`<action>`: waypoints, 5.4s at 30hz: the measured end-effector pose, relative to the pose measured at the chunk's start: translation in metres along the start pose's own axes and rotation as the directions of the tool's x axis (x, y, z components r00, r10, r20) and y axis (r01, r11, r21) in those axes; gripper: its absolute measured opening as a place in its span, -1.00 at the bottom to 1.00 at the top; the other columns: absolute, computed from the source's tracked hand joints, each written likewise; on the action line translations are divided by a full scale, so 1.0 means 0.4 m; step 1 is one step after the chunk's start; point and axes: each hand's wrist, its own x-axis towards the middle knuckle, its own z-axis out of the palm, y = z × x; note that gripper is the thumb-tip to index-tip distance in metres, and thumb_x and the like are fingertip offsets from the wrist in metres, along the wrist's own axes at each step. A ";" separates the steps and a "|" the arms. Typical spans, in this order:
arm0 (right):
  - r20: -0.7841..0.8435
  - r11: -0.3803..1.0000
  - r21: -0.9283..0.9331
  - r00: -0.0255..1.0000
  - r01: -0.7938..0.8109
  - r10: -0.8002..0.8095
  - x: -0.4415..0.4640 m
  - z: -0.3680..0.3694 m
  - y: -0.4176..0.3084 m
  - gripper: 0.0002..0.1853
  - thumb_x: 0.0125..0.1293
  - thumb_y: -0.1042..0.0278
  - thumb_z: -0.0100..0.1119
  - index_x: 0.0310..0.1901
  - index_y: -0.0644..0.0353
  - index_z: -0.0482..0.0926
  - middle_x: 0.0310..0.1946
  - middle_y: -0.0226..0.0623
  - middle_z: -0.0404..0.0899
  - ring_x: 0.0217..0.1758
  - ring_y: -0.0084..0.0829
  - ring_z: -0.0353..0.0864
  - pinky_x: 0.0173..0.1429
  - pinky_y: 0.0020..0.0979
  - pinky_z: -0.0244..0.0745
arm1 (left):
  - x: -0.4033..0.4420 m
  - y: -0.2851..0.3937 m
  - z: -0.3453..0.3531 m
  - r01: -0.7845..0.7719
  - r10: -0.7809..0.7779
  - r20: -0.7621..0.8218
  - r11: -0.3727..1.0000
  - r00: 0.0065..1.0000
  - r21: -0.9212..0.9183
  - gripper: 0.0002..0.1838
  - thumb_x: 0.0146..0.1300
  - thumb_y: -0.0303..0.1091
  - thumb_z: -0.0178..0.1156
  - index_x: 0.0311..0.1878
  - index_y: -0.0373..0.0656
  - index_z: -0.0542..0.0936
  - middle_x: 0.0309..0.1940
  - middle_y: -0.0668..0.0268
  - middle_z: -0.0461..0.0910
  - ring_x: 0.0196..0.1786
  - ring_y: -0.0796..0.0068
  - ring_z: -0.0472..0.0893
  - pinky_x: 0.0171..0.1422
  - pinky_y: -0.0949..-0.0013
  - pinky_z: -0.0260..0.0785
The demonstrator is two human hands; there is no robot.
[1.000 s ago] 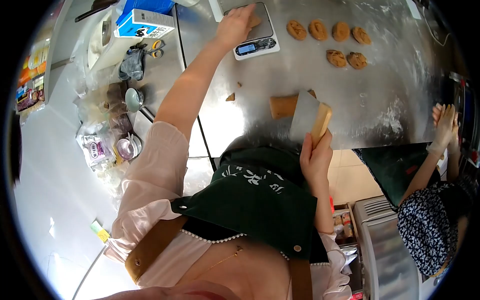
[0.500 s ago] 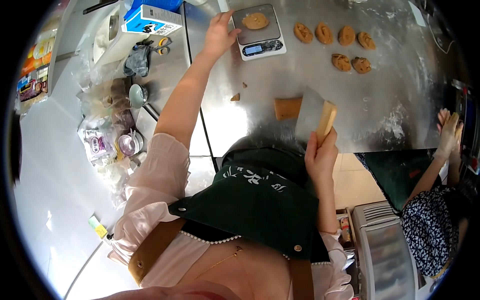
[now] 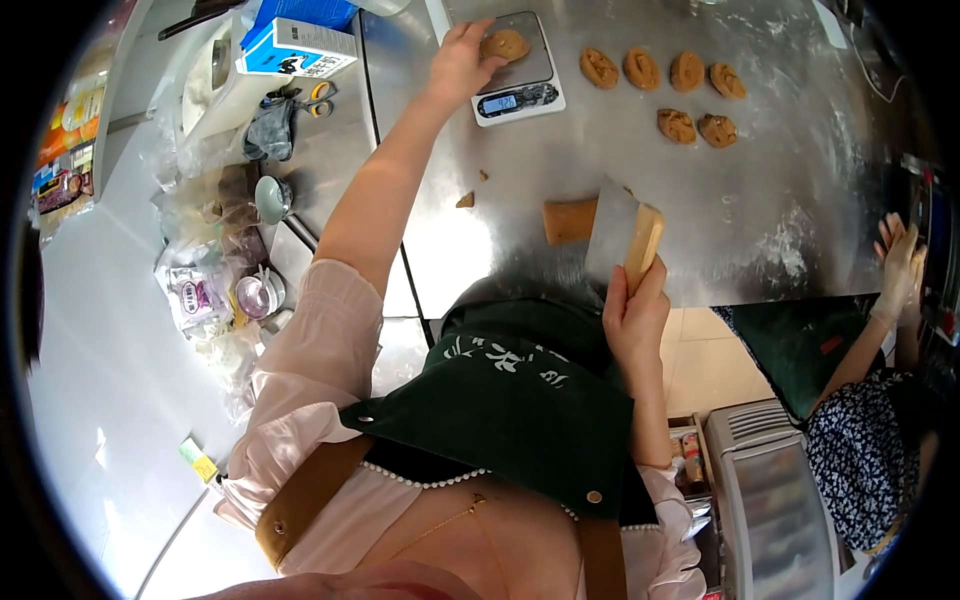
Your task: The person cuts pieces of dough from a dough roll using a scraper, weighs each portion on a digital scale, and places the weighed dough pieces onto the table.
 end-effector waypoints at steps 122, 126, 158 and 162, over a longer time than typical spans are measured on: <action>-0.201 0.933 -0.293 0.967 -0.210 0.154 -0.028 -0.024 0.326 -0.61 0.35 0.28 0.08 0.04 0.41 0.29 -0.43 0.26 0.55 -0.37 0.23 0.58 -0.38 -0.06 0.48 | -0.610 -0.004 0.056 0.282 -0.314 -0.041 0.897 0.949 -0.340 -0.74 0.06 -0.54 0.30 -0.12 -0.23 0.60 -0.24 0.19 0.50 -0.28 0.28 0.59 -0.18 0.38 0.48; -0.187 0.929 -0.283 0.964 -0.239 0.191 -0.028 -0.027 0.330 -0.61 0.34 0.28 0.07 0.04 0.41 0.29 -0.41 0.28 0.55 -0.35 0.25 0.57 -0.37 -0.03 0.47 | -0.607 -0.006 0.053 0.247 -0.280 -0.068 0.919 0.958 -0.307 -0.78 0.06 -0.56 0.28 -0.18 -0.23 0.61 -0.30 0.20 0.52 -0.33 0.27 0.58 -0.21 0.38 0.47; -0.192 0.933 -0.231 0.953 -0.274 0.233 -0.033 -0.035 0.326 -0.62 0.34 0.34 0.08 0.03 0.45 0.28 -0.43 0.23 0.54 -0.38 0.18 0.60 -0.35 -0.13 0.50 | 0.009 -0.033 0.032 -0.043 0.012 -0.538 0.998 0.843 -0.045 -0.79 0.03 -0.42 0.32 -0.21 -0.01 0.73 -0.21 0.33 0.59 -0.13 0.21 0.52 -0.02 0.21 0.38; -0.185 0.928 -0.225 0.948 -0.298 0.259 -0.028 -0.036 0.322 -0.62 0.34 0.34 0.08 0.03 0.45 0.28 -0.44 0.22 0.54 -0.39 0.14 0.61 -0.36 -0.15 0.51 | -0.035 -0.049 -0.001 0.001 -0.043 -0.533 0.997 0.845 -0.079 -0.81 0.07 -0.43 0.29 -0.21 -0.04 0.72 -0.19 0.30 0.59 -0.12 0.19 0.51 0.01 0.20 0.36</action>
